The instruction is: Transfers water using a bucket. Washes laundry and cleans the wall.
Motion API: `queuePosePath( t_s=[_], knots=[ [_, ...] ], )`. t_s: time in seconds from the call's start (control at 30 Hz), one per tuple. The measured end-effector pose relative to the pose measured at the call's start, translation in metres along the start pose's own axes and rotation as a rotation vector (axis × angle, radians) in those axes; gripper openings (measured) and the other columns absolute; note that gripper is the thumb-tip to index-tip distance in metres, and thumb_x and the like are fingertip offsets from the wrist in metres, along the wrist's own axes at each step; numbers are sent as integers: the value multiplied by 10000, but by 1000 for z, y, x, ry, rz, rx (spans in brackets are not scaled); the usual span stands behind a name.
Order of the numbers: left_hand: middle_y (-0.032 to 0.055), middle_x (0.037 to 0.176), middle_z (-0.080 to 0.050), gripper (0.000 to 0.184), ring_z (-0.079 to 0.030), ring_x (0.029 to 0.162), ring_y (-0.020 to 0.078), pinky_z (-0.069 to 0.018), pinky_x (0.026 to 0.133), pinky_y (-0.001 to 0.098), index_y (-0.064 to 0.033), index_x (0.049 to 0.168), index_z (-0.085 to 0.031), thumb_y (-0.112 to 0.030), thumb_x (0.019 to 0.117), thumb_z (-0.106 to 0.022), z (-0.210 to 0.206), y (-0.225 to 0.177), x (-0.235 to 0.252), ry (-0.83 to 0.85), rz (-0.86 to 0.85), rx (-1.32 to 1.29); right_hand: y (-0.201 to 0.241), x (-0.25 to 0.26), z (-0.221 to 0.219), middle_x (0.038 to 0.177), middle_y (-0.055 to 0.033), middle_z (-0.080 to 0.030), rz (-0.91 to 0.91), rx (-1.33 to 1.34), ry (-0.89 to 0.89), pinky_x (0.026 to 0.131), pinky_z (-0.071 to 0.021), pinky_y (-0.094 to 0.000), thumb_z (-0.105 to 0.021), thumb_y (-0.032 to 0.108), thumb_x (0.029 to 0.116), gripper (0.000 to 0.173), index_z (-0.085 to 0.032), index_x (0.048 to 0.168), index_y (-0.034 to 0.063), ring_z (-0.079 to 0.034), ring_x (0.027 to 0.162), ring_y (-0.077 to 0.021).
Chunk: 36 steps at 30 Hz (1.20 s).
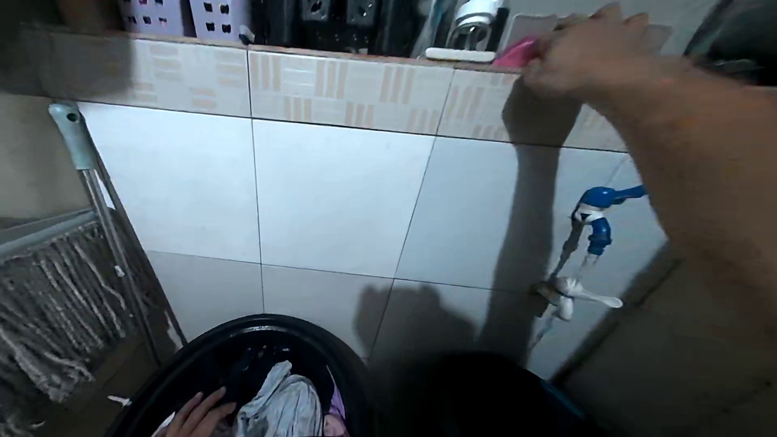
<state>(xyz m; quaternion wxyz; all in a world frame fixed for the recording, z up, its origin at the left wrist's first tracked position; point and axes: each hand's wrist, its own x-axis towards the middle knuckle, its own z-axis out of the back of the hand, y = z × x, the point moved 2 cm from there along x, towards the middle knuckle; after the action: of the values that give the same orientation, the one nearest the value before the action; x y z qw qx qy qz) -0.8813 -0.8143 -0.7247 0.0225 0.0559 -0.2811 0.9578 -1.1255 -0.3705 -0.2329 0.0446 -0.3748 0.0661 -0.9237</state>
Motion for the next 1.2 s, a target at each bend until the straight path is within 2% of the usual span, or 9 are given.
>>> queuePosePath(
  t_s=[0.1, 0.37, 0.57, 0.7, 0.8, 0.87, 1.0, 1.1, 1.2],
  knots=[
    [161, 1537, -513, 654, -363, 1459, 501, -310, 1113, 743, -106, 1340, -673, -602, 915, -657, -17, -10, 16, 0, -17, -45, -12, 3, 3, 1383, -410, -490, 13, 29, -3, 902, -334, -871, -602, 251, 1002, 409, -604, 1295, -34, -401, 1301, -673],
    [107, 1547, -520, 638, -263, 1529, 449, -220, 1169, 730, -177, 1476, -572, -589, 991, -545, -39, -29, 24, 235, 163, 33, 35, -85, 15, 1385, -412, -499, -23, 371, -401, 1078, -364, -702, -374, 262, 1109, 492, -464, 1411, -116, -485, 1314, -577],
    [94, 1524, -548, 572, -230, 1549, 424, -101, 1181, 747, -174, 1479, -562, -489, 1003, -519, -52, -49, 24, 173, 298, 105, 120, -102, -73, 1295, -254, -639, -126, 562, -357, 907, -504, -676, -447, 355, 1091, 447, -612, 1324, 10, -653, 1135, -453],
    [72, 1504, -571, 581, -274, 1537, 405, -122, 1197, 721, -179, 1439, -603, -533, 989, -505, -62, -37, 20, 76, 238, 106, 194, -139, -143, 1134, -152, -745, 427, 278, -461, 803, -580, -584, -637, 335, 990, 304, -752, 1123, 86, -726, 1021, -361],
    [72, 1496, -579, 585, -279, 1535, 407, -133, 1195, 721, -183, 1428, -616, -547, 978, -525, -59, -35, 21, 64, 219, 71, 177, -140, -146, 976, -111, -743, 698, 187, -372, 688, -592, -538, -684, 260, 964, 174, -748, 1016, 107, -733, 862, -330],
    [75, 1511, -564, 589, -257, 1544, 405, -128, 1198, 717, -186, 1432, -612, -547, 972, -536, -56, -37, 22, 80, 235, 54, 149, -120, -102, 1044, -193, -729, 416, 245, -182, 788, -557, -617, -614, 320, 1024, 308, -713, 1127, 48, -717, 941, -403],
    [19, 1541, -533, 596, -220, 1562, 364, -131, 1210, 687, -226, 1460, -584, -554, 966, -524, -57, -38, 23, 145, 268, 80, 132, -82, -53, 1296, -285, -620, -13, 356, -250, 867, -469, -723, -574, 448, 1027, 532, -610, 1287, -15, -645, 1103, -506],
    [14, 1544, -527, 590, -205, 1567, 354, -125, 1209, 688, -226, 1457, -582, -546, 963, -544, -55, -39, 26, 185, 282, 65, 145, -133, -110, 1335, -291, -583, -29, 317, -270, 821, -520, -681, -542, 419, 1039, 510, -601, 1324, 0, -657, 1073, -492],
    [31, 1521, -552, 591, -230, 1558, 366, -141, 1200, 698, -213, 1438, -602, -548, 953, -561, -52, -41, 24, 170, 289, 52, 153, -245, -232, 1262, -308, -626, 158, 216, -83, 840, -559, -628, -591, 221, 1011, 353, -665, 1265, -14, -666, 1083, -475]
  ],
)
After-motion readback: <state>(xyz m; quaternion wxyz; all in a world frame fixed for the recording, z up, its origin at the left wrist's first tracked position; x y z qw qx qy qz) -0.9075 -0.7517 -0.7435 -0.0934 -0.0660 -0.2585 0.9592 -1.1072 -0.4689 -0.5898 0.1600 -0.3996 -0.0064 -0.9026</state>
